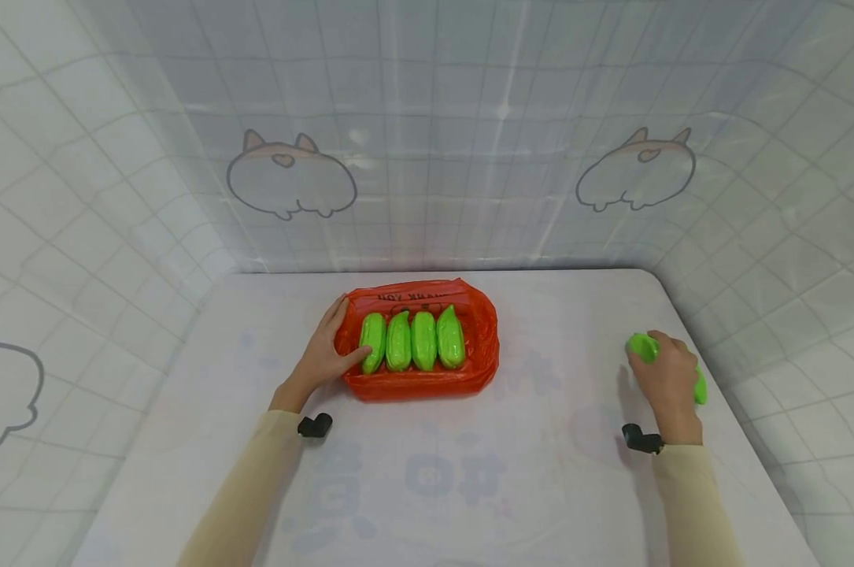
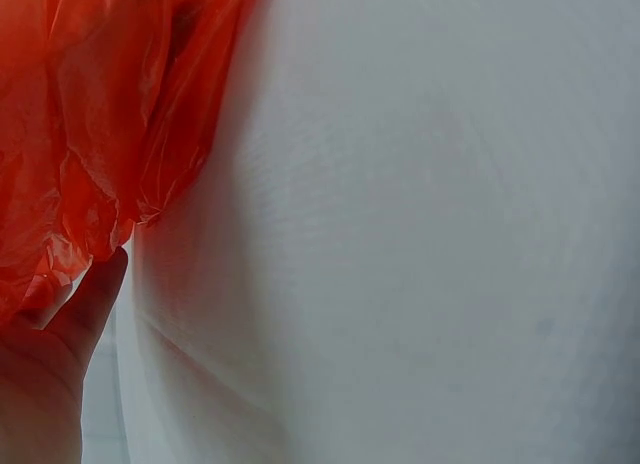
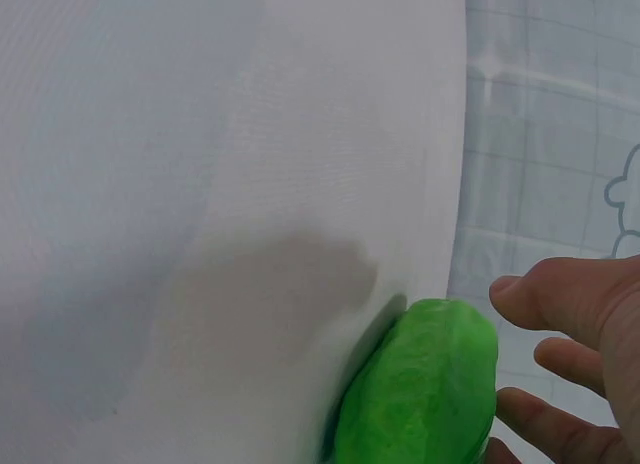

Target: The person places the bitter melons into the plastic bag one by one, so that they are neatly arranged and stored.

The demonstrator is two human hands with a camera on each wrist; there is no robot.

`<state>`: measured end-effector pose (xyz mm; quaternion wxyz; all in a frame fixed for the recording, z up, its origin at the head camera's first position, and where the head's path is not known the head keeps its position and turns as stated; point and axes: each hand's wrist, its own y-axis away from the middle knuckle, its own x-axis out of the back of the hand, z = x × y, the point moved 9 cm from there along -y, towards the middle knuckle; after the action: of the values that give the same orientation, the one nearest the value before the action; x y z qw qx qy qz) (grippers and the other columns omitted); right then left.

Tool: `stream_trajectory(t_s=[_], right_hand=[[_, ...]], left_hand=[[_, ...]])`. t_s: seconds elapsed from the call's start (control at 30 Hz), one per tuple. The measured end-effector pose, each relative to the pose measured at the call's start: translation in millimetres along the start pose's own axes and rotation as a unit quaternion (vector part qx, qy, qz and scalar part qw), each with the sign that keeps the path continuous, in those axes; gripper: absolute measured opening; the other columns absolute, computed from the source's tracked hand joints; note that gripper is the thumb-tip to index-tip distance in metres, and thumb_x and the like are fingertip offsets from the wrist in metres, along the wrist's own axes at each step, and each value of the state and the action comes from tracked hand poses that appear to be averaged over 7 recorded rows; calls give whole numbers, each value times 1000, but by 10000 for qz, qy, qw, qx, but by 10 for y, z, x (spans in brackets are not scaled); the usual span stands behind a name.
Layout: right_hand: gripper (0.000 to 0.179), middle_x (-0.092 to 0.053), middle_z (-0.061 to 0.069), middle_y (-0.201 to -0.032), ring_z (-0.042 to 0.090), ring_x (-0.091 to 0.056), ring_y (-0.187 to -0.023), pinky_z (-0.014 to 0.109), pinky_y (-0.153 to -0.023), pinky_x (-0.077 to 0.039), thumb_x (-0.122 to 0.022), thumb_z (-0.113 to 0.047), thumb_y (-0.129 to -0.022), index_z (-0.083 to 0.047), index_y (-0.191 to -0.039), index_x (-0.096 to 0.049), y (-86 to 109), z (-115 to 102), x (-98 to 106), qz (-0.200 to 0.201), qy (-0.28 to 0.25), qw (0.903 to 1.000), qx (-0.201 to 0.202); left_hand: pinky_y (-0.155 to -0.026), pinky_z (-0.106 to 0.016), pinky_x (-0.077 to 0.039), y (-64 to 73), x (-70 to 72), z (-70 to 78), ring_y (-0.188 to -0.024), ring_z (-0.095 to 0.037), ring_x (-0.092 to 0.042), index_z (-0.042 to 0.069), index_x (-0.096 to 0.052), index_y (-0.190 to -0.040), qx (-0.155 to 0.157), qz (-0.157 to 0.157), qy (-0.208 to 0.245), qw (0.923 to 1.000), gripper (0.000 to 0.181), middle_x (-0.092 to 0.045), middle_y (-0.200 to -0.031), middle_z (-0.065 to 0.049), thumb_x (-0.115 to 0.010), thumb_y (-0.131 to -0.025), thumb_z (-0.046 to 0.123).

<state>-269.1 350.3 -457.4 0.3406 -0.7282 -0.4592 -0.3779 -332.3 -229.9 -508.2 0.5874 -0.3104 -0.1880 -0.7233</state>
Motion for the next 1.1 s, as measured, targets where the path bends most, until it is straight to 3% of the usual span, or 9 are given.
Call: stream_trajectory(t_s=[0.5, 0.67, 1.1], right_hand=[[52, -45, 43, -132, 63, -44, -117, 73, -85, -42, -69, -19, -94, 10, -135, -54, 41, 145, -23, -123, 193, 9996, 191], [54, -47, 43, -128, 63, -47, -112, 72, -84, -43, -72, -17, -92, 13, -133, -55, 45, 131, 1, -21, 284, 9987, 432], [50, -49, 43, -124, 59, -50, -106, 67, -81, -44, -72, -9, -87, 15, -128, -58, 62, 57, 38, 140, 199, 9981, 570]], left_hand=[[-124, -64, -25, 3, -10, -11, -159, -33, -14, 16, -10, -167, 25, 15, -41, 10000, 109, -10, -174, -5, -79, -88, 43], [-123, -65, -25, 15, -10, -4, -159, -34, -15, 14, -10, -167, 4, 14, -47, 10000, 109, -10, -174, -6, -80, -88, 41], [-124, -64, -24, 6, 18, 32, -159, -34, -14, 14, -11, -167, 5, 1, 80, 10000, 108, -10, -174, -7, -80, -88, 40]])
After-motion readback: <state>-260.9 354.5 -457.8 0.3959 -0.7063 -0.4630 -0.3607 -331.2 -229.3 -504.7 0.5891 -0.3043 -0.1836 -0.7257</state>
